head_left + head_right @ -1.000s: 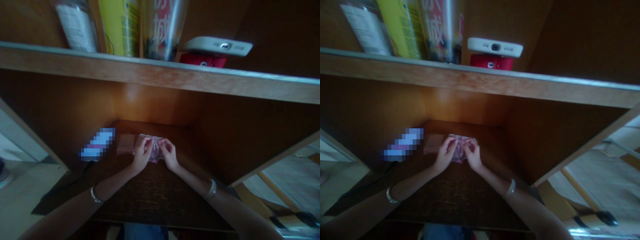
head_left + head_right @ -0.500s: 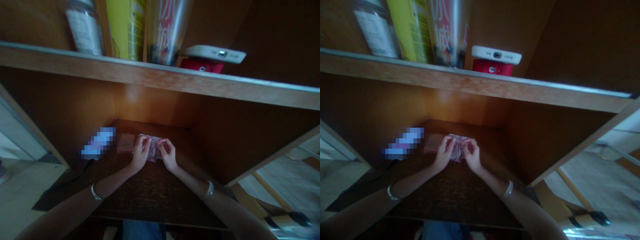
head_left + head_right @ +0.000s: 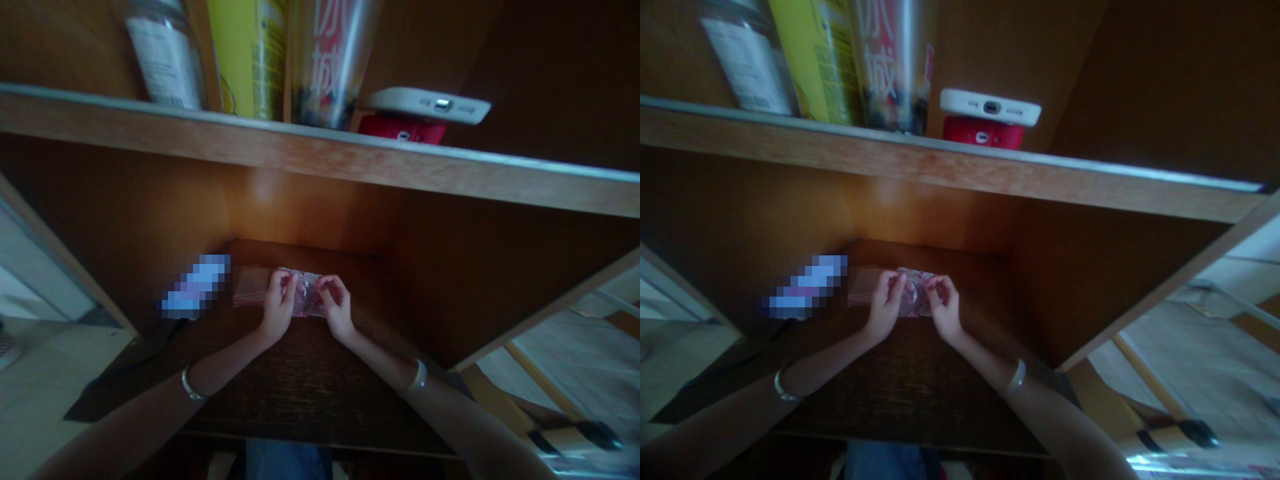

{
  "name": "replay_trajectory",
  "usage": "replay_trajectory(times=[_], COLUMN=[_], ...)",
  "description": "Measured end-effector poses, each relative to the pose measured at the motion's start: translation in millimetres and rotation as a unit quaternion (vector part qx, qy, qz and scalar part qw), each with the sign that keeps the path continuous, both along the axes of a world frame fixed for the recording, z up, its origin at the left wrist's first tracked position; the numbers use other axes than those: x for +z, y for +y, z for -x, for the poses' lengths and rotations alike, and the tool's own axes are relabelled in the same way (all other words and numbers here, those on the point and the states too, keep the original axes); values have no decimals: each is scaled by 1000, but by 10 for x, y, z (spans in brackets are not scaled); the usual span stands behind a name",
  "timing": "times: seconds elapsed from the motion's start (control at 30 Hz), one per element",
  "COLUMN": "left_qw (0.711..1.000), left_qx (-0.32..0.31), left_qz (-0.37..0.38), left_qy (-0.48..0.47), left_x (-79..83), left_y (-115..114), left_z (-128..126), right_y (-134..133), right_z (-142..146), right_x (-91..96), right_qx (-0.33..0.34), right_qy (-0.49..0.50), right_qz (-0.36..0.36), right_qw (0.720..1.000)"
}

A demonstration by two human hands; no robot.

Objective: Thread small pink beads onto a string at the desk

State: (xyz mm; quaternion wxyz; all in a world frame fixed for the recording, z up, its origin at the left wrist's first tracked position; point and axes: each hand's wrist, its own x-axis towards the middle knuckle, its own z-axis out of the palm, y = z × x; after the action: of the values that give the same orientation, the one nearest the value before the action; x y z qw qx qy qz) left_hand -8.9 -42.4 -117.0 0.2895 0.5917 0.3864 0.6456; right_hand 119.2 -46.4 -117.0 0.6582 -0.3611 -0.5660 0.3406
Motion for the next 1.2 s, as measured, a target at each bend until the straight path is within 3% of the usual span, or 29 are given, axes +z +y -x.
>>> replay_trajectory(times=[0.27, 0.67, 0.93, 1.2], left_qw=[1000, 1000, 998, 996], left_qx=[9, 8, 6, -32], left_qz=[-1, 6, -27, -30], left_qy=[-14, -12, 49, 81], left_x=[-7, -6, 52, 32], left_y=[20, 3, -41, -86], left_z=[4, 5, 7, -19], right_y=[18, 34, 14, -46], right_z=[1, 6, 8, -1], right_x=[-39, -87, -44, -6], right_qx=[21, -9, -19, 6], right_qy=[14, -15, -11, -91], right_qz=[7, -2, 5, -18], right_qw=[1000, 1000, 1000, 996])
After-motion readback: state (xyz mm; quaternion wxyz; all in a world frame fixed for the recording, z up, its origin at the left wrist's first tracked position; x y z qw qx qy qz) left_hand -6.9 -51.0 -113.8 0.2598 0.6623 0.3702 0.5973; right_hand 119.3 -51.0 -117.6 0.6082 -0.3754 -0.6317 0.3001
